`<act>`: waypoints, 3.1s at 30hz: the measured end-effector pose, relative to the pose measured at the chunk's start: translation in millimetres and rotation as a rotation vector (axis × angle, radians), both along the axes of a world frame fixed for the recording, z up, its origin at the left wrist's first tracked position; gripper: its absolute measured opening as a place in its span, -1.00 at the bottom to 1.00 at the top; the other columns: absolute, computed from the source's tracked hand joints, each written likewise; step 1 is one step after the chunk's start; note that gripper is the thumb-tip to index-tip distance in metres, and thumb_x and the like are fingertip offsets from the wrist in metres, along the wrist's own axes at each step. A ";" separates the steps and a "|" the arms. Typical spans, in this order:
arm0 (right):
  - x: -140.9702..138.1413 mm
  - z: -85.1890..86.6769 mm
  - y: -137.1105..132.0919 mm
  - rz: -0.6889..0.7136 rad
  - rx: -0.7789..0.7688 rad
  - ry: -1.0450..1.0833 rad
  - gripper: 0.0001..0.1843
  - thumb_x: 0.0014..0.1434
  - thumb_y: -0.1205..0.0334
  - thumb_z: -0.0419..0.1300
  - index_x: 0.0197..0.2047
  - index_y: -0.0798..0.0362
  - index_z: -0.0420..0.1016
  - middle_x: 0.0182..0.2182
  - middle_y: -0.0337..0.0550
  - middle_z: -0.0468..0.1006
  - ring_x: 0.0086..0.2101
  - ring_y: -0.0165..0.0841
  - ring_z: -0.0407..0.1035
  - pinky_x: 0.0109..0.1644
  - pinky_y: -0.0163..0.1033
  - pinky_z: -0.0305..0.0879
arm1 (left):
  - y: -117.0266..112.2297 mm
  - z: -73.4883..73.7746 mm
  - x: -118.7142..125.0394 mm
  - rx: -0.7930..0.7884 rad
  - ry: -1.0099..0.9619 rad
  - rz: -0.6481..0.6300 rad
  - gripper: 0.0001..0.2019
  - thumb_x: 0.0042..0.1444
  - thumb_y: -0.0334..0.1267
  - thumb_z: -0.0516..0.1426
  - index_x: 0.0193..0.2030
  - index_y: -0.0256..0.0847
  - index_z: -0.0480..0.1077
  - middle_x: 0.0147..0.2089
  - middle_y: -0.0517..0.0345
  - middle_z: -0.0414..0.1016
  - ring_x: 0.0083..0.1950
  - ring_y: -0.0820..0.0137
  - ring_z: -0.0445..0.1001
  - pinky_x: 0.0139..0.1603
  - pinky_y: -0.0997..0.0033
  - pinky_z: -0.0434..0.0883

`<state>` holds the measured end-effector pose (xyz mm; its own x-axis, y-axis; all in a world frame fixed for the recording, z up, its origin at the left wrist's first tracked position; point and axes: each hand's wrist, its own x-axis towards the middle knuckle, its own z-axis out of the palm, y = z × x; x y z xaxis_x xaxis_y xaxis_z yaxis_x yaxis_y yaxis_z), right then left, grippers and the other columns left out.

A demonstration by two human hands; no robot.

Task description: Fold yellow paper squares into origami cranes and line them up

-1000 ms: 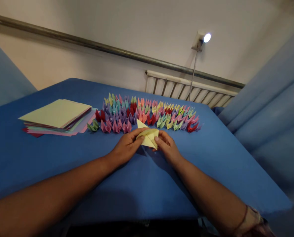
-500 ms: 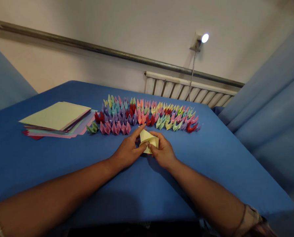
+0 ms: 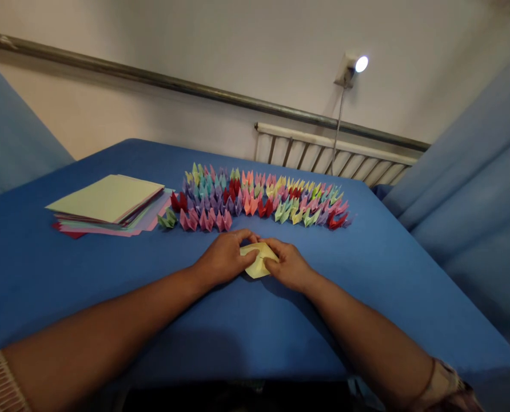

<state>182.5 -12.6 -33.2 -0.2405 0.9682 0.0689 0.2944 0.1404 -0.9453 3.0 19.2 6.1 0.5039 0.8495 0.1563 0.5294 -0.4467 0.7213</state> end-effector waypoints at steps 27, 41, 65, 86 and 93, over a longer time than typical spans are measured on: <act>11.9 20.3 -1.0 0.052 -0.089 0.125 -0.62 0.11 0.41 0.06 0.02 0.01 0.36 -0.58 -0.43 0.35 -0.62 -0.52 0.21 -0.53 -0.41 0.15 | -4.5 10.1 0.5 -0.184 -0.307 -0.136 -0.77 -0.04 -0.38 0.10 -0.21 -0.19 0.48 0.11 0.04 0.45 0.09 0.25 0.46 0.06 0.21 0.40; 8.0 14.8 -5.7 0.035 0.035 -0.027 -0.61 0.15 0.35 0.10 0.07 0.02 0.34 -0.38 -0.27 0.50 -0.44 -0.42 0.38 -0.36 -0.32 0.29 | -2.3 2.2 -0.7 -0.038 -0.086 0.003 -0.92 0.06 -0.25 0.13 -0.31 -0.18 0.37 -0.15 0.08 0.55 -0.14 0.27 0.52 -0.11 0.25 0.45; 14.8 17.7 -1.7 0.099 -0.084 0.141 -0.57 0.07 0.32 0.19 0.04 0.02 0.30 -0.46 -0.35 0.44 -0.49 -0.46 0.34 -0.41 -0.36 0.24 | 0.8 13.8 -1.8 -0.280 -0.261 -0.067 -0.81 0.00 -0.15 0.18 -0.30 -0.20 0.39 -0.37 0.20 0.48 -0.36 0.40 0.44 -0.34 0.42 0.38; 8.9 25.4 2.7 -0.142 -0.114 0.288 -0.64 0.00 -0.10 0.27 -0.49 0.04 0.37 -0.66 -0.34 0.40 -0.64 -0.47 0.25 -0.54 -0.36 0.17 | 0.8 9.7 0.4 -0.352 -0.531 0.015 -0.87 -0.05 -0.25 0.22 -0.37 -0.23 0.39 0.00 0.01 0.52 -0.09 0.29 0.53 -0.08 0.22 0.46; 7.5 24.8 3.2 -0.154 -0.078 0.358 -0.60 -0.04 -0.14 0.31 -0.49 0.04 0.39 -0.66 -0.34 0.45 -0.65 -0.48 0.30 -0.55 -0.36 0.22 | -0.6 15.1 1.9 -0.452 -0.786 0.114 -0.80 -0.09 -0.29 0.32 -0.34 -0.27 0.42 -0.05 0.04 0.54 -0.17 0.39 0.51 -0.11 0.36 0.44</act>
